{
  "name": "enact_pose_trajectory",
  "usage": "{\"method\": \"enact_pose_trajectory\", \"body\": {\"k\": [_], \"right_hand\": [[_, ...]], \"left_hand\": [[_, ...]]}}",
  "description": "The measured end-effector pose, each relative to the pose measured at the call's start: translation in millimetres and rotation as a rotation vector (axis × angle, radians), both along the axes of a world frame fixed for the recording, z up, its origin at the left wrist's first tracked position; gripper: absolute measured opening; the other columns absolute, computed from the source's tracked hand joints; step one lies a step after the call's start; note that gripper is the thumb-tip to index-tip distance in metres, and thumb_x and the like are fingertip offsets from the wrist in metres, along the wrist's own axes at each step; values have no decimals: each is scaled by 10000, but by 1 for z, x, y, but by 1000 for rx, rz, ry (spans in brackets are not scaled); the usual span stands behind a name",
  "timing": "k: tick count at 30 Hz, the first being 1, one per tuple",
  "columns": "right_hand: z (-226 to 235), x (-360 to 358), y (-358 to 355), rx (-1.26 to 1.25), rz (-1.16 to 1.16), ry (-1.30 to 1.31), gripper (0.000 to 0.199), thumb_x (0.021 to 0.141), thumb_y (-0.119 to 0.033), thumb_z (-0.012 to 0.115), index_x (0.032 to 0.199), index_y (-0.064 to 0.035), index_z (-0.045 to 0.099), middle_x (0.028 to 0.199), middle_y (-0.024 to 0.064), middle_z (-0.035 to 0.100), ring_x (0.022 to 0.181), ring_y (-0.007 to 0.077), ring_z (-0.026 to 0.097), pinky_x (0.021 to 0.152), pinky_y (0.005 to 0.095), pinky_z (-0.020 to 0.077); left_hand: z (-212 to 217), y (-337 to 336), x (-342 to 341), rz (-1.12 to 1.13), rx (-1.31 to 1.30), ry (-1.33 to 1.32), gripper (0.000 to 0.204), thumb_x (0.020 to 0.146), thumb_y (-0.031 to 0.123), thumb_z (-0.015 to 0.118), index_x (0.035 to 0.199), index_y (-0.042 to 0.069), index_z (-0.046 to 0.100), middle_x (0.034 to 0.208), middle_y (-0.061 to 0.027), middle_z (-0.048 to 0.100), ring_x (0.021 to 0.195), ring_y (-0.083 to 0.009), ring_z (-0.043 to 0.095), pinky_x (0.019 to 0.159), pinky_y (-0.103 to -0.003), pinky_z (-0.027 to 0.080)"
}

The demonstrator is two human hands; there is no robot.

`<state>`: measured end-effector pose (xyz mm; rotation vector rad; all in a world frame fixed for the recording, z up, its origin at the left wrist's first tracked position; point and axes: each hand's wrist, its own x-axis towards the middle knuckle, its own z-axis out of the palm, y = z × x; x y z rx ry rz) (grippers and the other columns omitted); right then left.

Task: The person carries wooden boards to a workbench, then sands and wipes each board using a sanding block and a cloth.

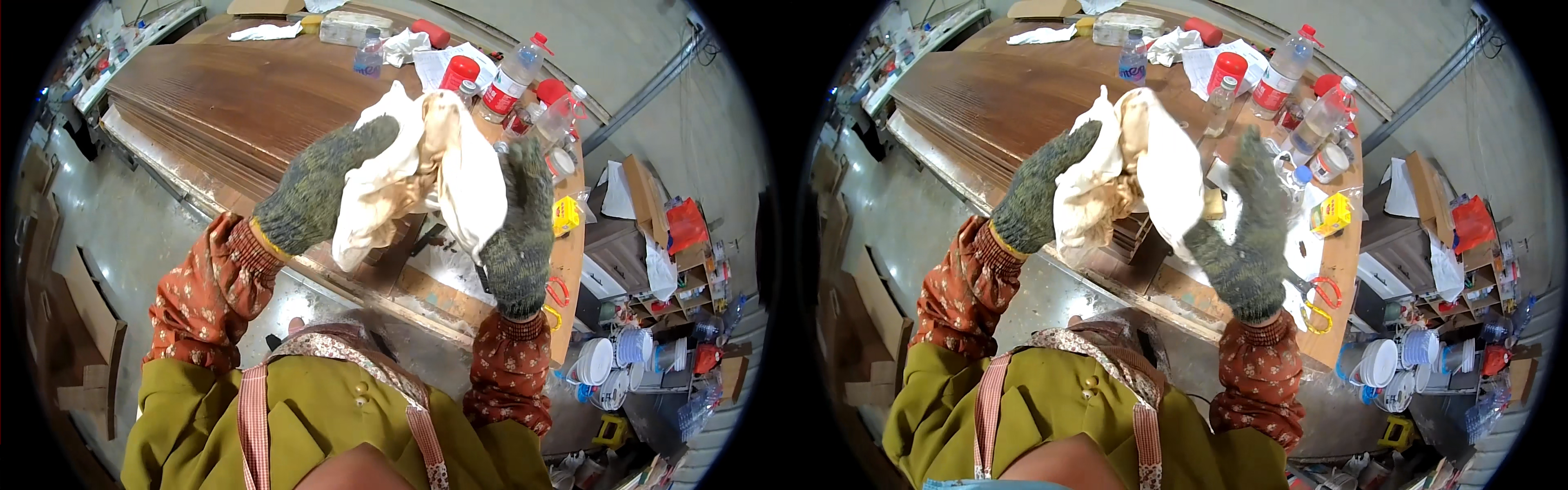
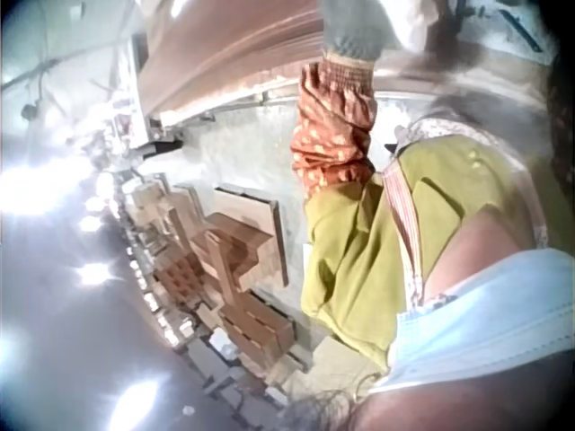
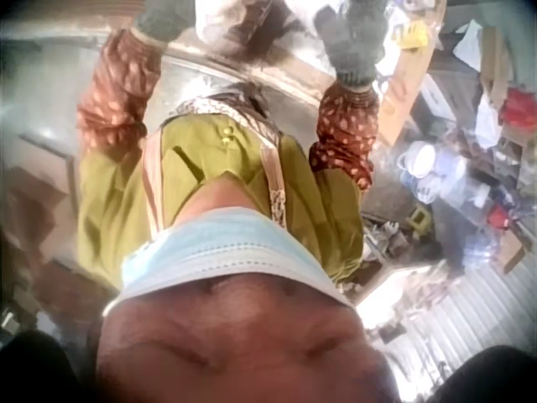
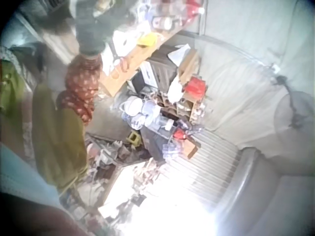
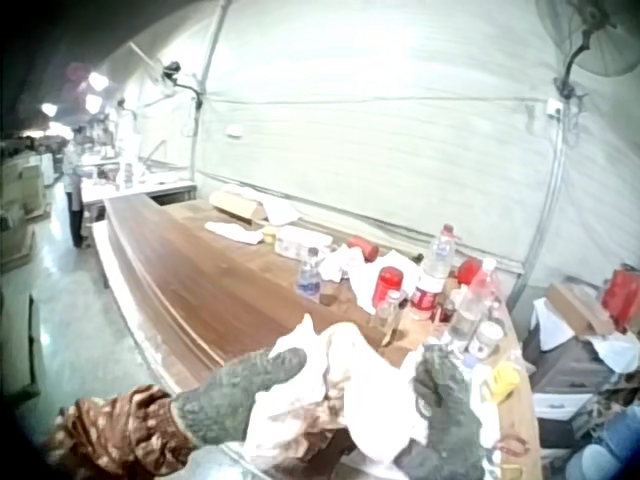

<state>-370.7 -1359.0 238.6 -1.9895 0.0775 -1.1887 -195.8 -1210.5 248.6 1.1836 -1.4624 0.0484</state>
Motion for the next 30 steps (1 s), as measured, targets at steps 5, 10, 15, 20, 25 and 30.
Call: {"method": "enact_pose_trajectory", "body": {"k": [5, 10, 15, 20, 25, 30], "right_hand": [[20, 17, 27, 299, 230, 56, 549, 782, -153, 719, 1254, -10, 477, 1171, 125, 580, 1060, 203, 563, 924, 355, 460], [22, 40, 0, -27, -218, 55, 139, 863, -99, 577, 972, -13, 577, 773, 13, 602, 670, 102, 578, 584, 237, 491], [40, 50, -42, -623, -501, 126, 305, 871, -112, 529, 1143, 24, 544, 1082, 131, 580, 987, 229, 579, 847, 305, 468], [50, 108, -67, -461, -305, 70, 285, 844, -73, 540, 1114, 12, 571, 1048, 136, 596, 979, 256, 578, 871, 321, 445], [83, 148, -11, -398, -405, -70, 269, 847, -81, 537, 1106, -12, 553, 1027, 131, 608, 983, 250, 575, 887, 346, 439], [81, 168, -12, -749, -228, -68, 239, 834, 19, 484, 1052, -1, 580, 987, 98, 624, 919, 197, 593, 851, 306, 457]], "left_hand": [[12, 4, -13, -173, 211, 484, 340, 937, 156, 525, 1237, -2, 507, 1164, -83, 589, 1016, -164, 587, 878, -284, 487], [16, 12, 62, -273, 354, 1077, 385, 880, 182, 605, 1207, 6, 506, 1152, -111, 581, 1023, -212, 592, 884, -339, 494], [51, 44, 101, -153, 148, 1256, 343, 880, 254, 602, 1122, 18, 542, 1011, -124, 624, 929, -243, 627, 824, -380, 542], [56, 76, 156, -18, -37, 1273, 400, 908, 297, 564, 1174, 6, 495, 1098, -155, 592, 1012, -290, 607, 851, -421, 541], [63, 109, 203, 90, -31, 1022, 509, 911, 403, 542, 1221, 7, 464, 1142, -171, 583, 1041, -264, 596, 894, -424, 517], [71, 140, 232, 943, 701, -235, 593, 841, 433, 623, 1283, 62, 486, 1200, -143, 575, 1049, -286, 585, 884, -402, 482]]}}
